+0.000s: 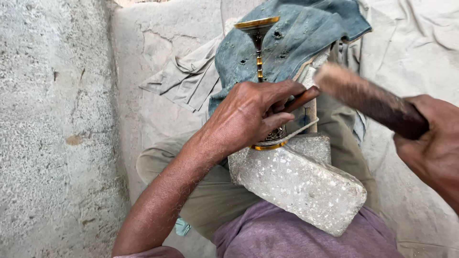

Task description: The person sits on the ground holding a metal punch against the ornate base of a brass lamp-like object resting on a stone block, repeatedly striking the punch with a wooden mallet to shape the metal surface, repositioning the punch and rotating the object between strikes.

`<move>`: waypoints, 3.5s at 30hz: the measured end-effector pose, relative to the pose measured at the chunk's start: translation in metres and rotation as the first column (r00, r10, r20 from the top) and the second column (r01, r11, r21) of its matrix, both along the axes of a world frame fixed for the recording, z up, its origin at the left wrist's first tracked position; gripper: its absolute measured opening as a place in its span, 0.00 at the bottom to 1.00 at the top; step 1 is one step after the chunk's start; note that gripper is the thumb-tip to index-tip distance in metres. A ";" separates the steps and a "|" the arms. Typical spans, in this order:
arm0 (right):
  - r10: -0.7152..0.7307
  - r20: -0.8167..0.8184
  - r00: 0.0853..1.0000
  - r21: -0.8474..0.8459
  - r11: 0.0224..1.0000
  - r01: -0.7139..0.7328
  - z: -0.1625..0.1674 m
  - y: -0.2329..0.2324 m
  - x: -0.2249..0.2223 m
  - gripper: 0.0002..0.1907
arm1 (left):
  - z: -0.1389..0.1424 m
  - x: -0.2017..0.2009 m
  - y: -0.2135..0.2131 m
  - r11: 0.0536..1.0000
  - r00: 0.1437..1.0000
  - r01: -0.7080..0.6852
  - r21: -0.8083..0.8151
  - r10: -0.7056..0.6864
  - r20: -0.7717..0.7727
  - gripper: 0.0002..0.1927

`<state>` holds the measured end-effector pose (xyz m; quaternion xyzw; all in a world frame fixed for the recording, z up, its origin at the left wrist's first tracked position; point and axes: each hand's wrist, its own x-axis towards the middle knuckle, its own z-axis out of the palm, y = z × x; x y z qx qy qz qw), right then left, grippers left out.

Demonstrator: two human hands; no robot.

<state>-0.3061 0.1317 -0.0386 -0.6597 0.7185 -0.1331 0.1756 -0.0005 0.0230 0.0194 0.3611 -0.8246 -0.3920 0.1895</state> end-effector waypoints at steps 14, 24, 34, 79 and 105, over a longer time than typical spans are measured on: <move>-0.249 0.478 0.842 0.189 0.966 0.179 -0.038 0.021 -0.001 0.22 | 0.011 0.044 0.032 0.972 0.934 -0.182 0.150 0.219 -0.284 0.22; -0.647 0.755 0.104 0.601 0.748 0.282 -0.111 0.058 -0.008 0.27 | -0.155 0.098 0.090 0.413 0.383 -0.630 0.658 0.902 -0.199 0.22; -0.628 0.723 -0.288 0.657 0.754 0.005 -0.066 0.089 -0.011 0.27 | -0.179 0.077 0.098 0.596 0.574 -0.611 0.521 0.787 -0.228 0.11; -0.867 0.465 0.178 0.834 0.497 0.241 -0.168 0.097 0.020 0.26 | -0.206 0.034 0.172 0.046 0.192 -0.208 0.977 0.981 -0.005 0.13; -0.835 0.454 0.310 0.876 0.482 0.015 -0.202 0.112 -0.016 0.36 | -0.190 0.043 0.202 0.177 0.271 -0.316 0.932 0.958 -0.090 0.12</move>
